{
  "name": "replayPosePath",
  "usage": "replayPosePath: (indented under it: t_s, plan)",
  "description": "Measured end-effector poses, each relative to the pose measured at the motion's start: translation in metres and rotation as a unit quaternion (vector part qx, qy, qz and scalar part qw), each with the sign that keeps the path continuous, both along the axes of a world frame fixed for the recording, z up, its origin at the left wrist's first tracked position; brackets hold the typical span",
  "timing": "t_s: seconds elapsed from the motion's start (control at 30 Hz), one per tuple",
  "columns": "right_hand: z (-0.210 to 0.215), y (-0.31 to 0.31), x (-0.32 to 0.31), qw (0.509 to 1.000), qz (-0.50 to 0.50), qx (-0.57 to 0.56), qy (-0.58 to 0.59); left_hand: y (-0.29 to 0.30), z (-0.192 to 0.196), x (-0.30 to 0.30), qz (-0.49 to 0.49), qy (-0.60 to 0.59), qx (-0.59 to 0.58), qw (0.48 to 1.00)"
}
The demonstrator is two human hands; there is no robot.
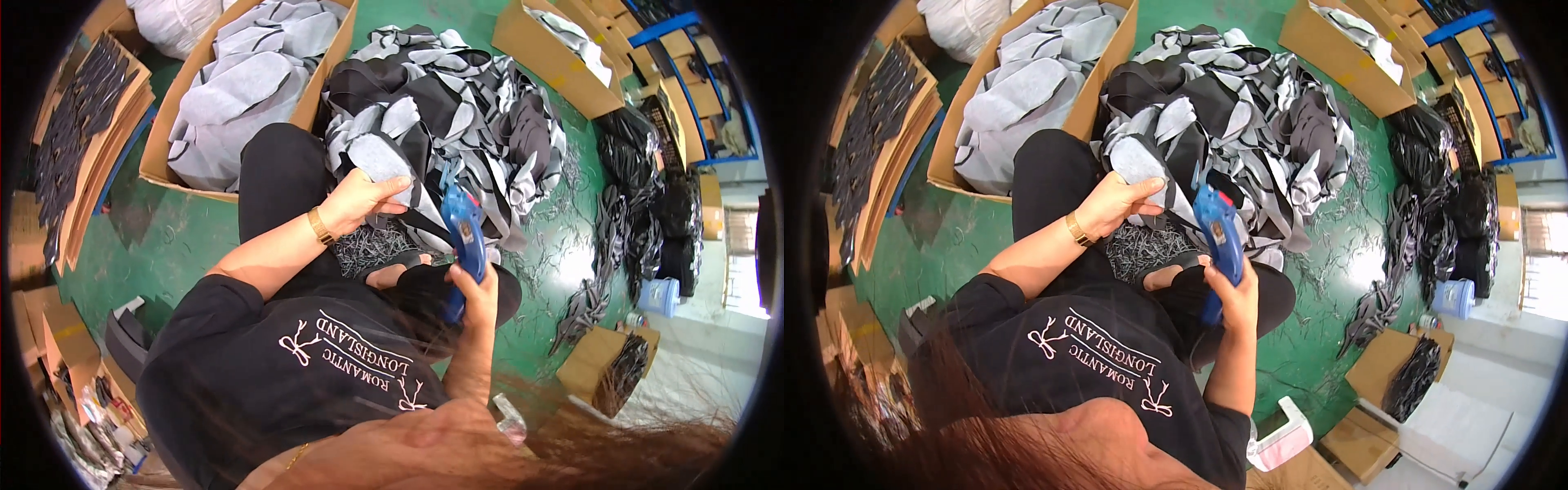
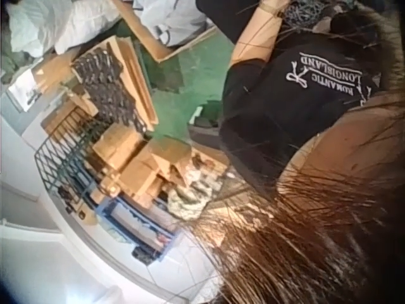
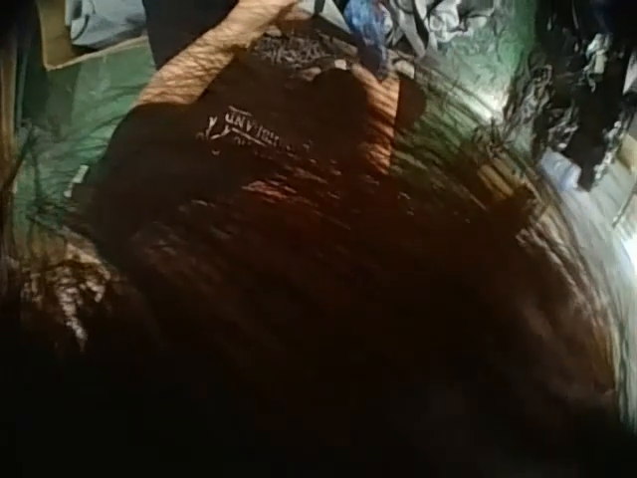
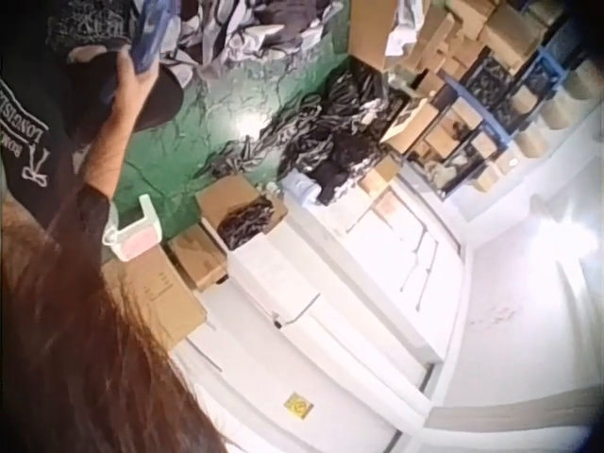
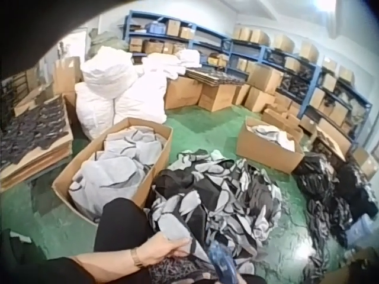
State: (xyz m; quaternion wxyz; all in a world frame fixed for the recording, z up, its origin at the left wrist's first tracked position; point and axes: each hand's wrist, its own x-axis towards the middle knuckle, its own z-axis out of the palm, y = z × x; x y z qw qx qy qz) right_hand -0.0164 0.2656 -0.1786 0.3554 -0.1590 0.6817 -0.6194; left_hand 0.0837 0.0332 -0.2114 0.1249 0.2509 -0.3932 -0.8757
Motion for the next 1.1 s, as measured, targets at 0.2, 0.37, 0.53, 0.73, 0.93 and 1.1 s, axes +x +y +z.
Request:
replayPosePath:
  t_s: [0.2,0.37,0.53,0.73,0.93,1.1]
  plan:
    - [-0.002,0.015,0.026,0.994,0.045,0.092,0.031,0.009,0.003,-0.005,0.034,0.048,0.022,0.998]
    - [-0.010,0.019,0.030,0.997,0.016,0.072,0.001,0.014,0.005,-0.006,0.041,0.050,0.005,0.998]
    - [-0.018,0.021,0.027,0.998,0.017,0.062,-0.001,0.019,0.009,-0.005,0.049,0.043,-0.019,0.998]
    - [-0.011,0.017,0.026,0.998,0.009,0.062,0.007,0.020,0.012,-0.004,0.034,0.022,-0.043,0.998]
    - [-0.009,0.019,0.022,0.999,0.017,0.036,-0.020,0.017,0.006,-0.002,0.001,0.026,-0.094,0.995]
    - [-0.007,0.020,0.020,0.999,0.026,0.037,-0.027,0.014,0.006,0.002,-0.021,0.046,-0.139,0.989]
